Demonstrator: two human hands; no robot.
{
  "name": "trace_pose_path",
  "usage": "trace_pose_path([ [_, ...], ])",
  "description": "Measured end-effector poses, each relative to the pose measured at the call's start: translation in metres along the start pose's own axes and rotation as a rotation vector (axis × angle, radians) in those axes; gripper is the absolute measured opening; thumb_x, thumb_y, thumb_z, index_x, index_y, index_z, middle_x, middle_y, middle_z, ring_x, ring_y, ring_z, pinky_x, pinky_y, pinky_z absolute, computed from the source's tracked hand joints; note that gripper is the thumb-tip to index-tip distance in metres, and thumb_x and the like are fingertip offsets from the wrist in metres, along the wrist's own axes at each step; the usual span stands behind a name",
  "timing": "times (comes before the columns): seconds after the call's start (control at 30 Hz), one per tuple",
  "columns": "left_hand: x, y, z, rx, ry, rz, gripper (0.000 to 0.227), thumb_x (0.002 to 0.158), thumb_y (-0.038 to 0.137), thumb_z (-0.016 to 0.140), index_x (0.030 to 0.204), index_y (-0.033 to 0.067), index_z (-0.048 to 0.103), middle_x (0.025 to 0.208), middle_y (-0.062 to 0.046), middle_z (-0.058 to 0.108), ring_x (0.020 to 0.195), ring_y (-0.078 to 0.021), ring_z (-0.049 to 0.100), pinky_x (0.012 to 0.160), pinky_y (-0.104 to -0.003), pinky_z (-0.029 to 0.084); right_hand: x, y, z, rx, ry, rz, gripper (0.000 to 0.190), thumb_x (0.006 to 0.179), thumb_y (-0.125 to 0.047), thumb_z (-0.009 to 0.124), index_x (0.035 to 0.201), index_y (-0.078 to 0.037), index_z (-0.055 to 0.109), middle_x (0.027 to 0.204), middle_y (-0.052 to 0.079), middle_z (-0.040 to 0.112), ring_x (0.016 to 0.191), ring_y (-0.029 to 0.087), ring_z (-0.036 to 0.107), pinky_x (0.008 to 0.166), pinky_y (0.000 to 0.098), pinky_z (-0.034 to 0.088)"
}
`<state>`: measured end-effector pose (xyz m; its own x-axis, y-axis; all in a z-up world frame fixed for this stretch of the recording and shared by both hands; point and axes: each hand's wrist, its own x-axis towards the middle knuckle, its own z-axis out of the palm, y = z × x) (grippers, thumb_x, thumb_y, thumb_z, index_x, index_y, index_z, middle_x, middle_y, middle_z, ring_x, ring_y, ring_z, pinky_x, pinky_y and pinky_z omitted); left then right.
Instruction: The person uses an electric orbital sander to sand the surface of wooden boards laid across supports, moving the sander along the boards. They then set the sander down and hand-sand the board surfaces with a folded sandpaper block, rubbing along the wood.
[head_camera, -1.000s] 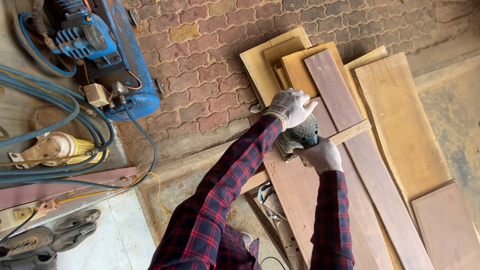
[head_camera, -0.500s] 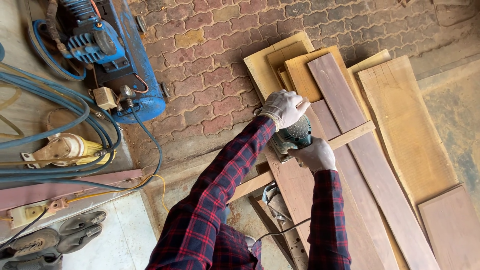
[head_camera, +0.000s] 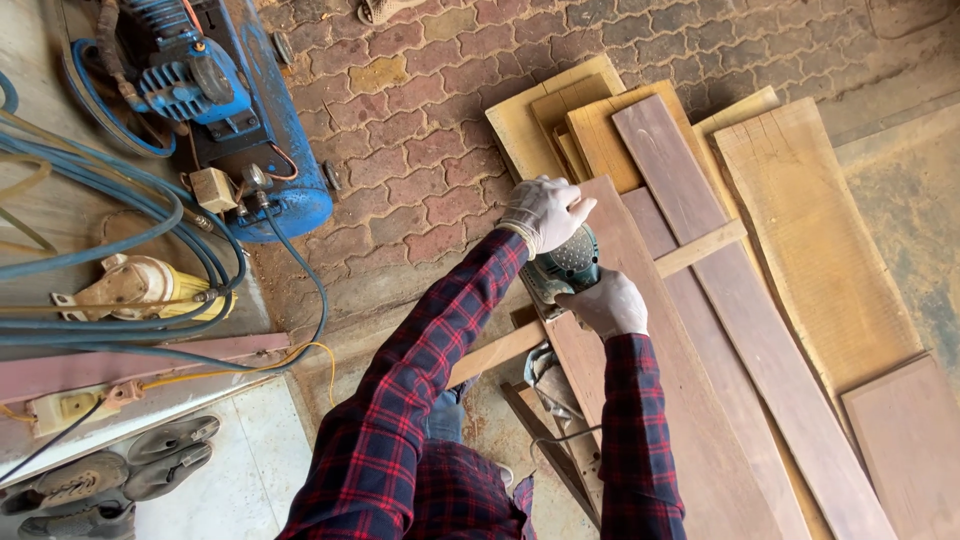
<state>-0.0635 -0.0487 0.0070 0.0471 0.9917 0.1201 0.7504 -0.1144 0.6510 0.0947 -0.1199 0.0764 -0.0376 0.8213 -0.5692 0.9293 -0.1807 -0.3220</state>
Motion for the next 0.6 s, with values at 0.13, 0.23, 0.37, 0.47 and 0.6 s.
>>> trace_pose_path([
  [0.13,-0.017,0.012,0.010,0.002,0.036,0.017,0.045,0.097,0.048,0.056,0.080,0.0095,0.071,0.092,-0.011,0.074,0.092,-0.0315,0.069,0.084,-0.047,0.054,-0.019,0.012,0.003,0.018,0.011,0.001,0.038,0.068,-0.036,0.085,0.093,-0.008,0.077,0.065,0.008,0.074,0.058,0.019,0.073,0.062,0.0344,0.059],
  [0.23,-0.031,0.027,0.022,0.001,0.076,0.050,0.045,0.096,0.048,0.057,0.078,0.0096,0.071,0.090,-0.012,0.074,0.093,-0.0324,0.069,0.084,-0.047,0.054,-0.033,0.031,0.004,0.024,0.001,0.004,0.038,0.067,-0.035,0.085,0.091,-0.008,0.076,0.065,0.008,0.073,0.057,0.019,0.073,0.062,0.0348,0.059],
  [0.37,-0.051,0.046,0.028,-0.013,0.077,0.052,0.043,0.095,0.047,0.059,0.078,0.0095,0.070,0.091,-0.012,0.074,0.092,-0.0337,0.069,0.084,-0.047,0.054,-0.050,0.051,0.008,0.029,-0.001,0.032,0.037,0.067,-0.035,0.086,0.089,-0.007,0.077,0.065,0.008,0.073,0.058,0.019,0.073,0.062,0.0341,0.059],
  [0.47,-0.061,0.056,0.034,-0.010,0.063,0.055,0.042,0.095,0.047,0.059,0.079,0.0098,0.071,0.091,-0.012,0.074,0.092,-0.0338,0.069,0.084,-0.047,0.054,-0.062,0.062,0.009,0.027,0.006,0.042,0.037,0.067,-0.036,0.085,0.091,-0.008,0.077,0.065,0.007,0.073,0.058,0.019,0.073,0.062,0.0343,0.059],
  [0.6,-0.075,0.068,0.042,0.011,0.031,0.047,0.043,0.096,0.047,0.057,0.079,0.0097,0.071,0.092,-0.011,0.075,0.094,-0.0330,0.069,0.087,-0.046,0.054,-0.076,0.077,0.014,0.042,0.014,0.050,0.037,0.067,-0.035,0.085,0.093,-0.010,0.078,0.065,0.007,0.073,0.057,0.019,0.072,0.062,0.0348,0.059],
])
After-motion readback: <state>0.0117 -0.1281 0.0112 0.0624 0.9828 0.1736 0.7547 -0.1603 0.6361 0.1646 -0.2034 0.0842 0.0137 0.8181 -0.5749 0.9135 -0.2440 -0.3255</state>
